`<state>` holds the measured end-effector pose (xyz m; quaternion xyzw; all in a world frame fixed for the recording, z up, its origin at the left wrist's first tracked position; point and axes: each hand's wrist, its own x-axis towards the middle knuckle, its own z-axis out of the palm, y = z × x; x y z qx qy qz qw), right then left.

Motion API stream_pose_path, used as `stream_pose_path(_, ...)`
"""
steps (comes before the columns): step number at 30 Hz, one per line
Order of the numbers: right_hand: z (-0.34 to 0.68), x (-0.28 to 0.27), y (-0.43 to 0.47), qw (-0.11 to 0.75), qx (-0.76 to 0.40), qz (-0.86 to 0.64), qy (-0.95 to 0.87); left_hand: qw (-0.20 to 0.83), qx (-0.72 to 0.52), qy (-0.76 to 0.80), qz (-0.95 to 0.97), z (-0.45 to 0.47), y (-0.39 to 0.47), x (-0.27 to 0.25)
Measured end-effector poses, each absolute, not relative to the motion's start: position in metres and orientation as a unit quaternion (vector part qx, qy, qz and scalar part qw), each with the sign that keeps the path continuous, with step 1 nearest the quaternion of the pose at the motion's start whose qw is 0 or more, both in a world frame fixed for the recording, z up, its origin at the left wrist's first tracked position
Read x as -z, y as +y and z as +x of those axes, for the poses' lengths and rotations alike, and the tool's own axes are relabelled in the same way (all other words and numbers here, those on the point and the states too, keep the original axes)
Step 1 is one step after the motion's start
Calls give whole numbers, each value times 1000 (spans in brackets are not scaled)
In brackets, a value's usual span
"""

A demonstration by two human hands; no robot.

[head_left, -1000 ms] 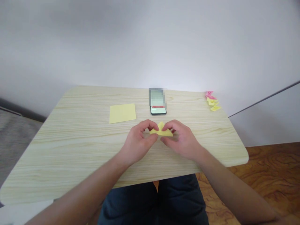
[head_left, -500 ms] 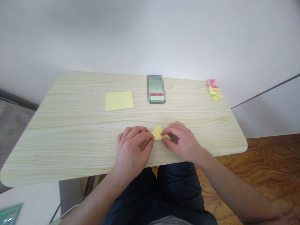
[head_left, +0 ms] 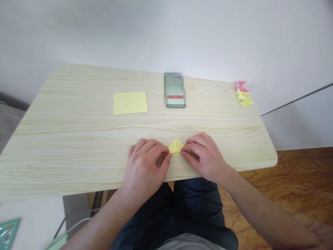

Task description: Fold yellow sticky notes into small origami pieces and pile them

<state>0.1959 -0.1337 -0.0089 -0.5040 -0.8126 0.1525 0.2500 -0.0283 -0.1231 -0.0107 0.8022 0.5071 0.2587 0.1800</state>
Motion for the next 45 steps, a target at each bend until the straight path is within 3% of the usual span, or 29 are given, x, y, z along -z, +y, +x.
stream_pose_path(24, 175, 3, -143, 228, -99, -537, -806, 157, -205, 449, 855, -46, -119, 8)
stream_pose_path(37, 175, 10, -140, 274, -153, -546, -777, 145, -170, 457, 861, -40, -113, -3)
stream_pose_path(45, 173, 5, -135, 244, -157, -574, -765, 141, -144, 471, 859, -33, -108, -3)
